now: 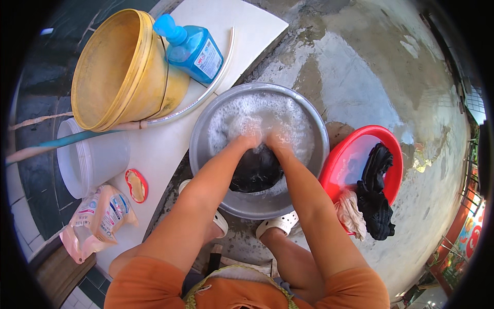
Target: The person washes black garments by hand in a basin of soapy water, scrubbing the fabric against itself, rinsing it, and transferring it to a red bucket before adding fresh water from a hose.
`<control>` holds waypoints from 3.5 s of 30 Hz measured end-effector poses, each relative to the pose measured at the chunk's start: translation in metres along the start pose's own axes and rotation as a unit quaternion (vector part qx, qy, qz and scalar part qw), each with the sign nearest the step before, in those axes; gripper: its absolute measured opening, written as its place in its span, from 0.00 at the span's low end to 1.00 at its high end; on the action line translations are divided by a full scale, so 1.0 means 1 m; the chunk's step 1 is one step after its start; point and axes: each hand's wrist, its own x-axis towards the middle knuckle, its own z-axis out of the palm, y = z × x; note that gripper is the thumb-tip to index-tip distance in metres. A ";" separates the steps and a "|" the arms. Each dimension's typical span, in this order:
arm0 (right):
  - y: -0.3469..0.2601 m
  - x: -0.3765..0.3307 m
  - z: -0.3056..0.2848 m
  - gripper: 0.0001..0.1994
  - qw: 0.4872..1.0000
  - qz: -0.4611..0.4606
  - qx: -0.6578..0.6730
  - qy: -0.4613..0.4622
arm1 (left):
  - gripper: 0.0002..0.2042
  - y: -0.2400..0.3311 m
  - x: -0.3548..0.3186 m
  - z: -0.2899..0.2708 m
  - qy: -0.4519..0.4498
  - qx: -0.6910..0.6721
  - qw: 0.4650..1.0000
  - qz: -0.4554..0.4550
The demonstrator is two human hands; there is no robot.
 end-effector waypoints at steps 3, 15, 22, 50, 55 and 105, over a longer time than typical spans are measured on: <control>-0.056 0.004 -0.038 0.25 0.979 0.200 -0.044 0.017 | 0.26 -0.013 0.008 -0.010 0.080 -0.063 0.993 -0.066; -0.030 -0.160 -0.044 0.30 0.964 -0.163 -0.204 -0.045 | 0.08 -0.046 -0.135 0.039 0.133 0.121 0.936 0.304; -0.023 -0.104 -0.016 0.29 0.966 -0.116 -0.226 -0.056 | 0.11 -0.064 -0.071 0.069 0.283 0.167 0.897 0.296; -0.018 -0.093 -0.023 0.35 0.953 -0.178 -0.243 -0.034 | 0.29 -0.085 -0.050 0.118 0.341 0.220 0.874 0.266; -0.054 -0.038 -0.070 0.24 0.945 -0.069 -0.249 -0.202 | 0.22 -0.042 -0.025 0.039 0.093 0.143 0.966 0.192; -0.030 -0.133 -0.084 0.14 0.949 -0.253 -0.181 0.053 | 0.12 -0.048 -0.129 0.003 0.162 0.186 0.913 0.326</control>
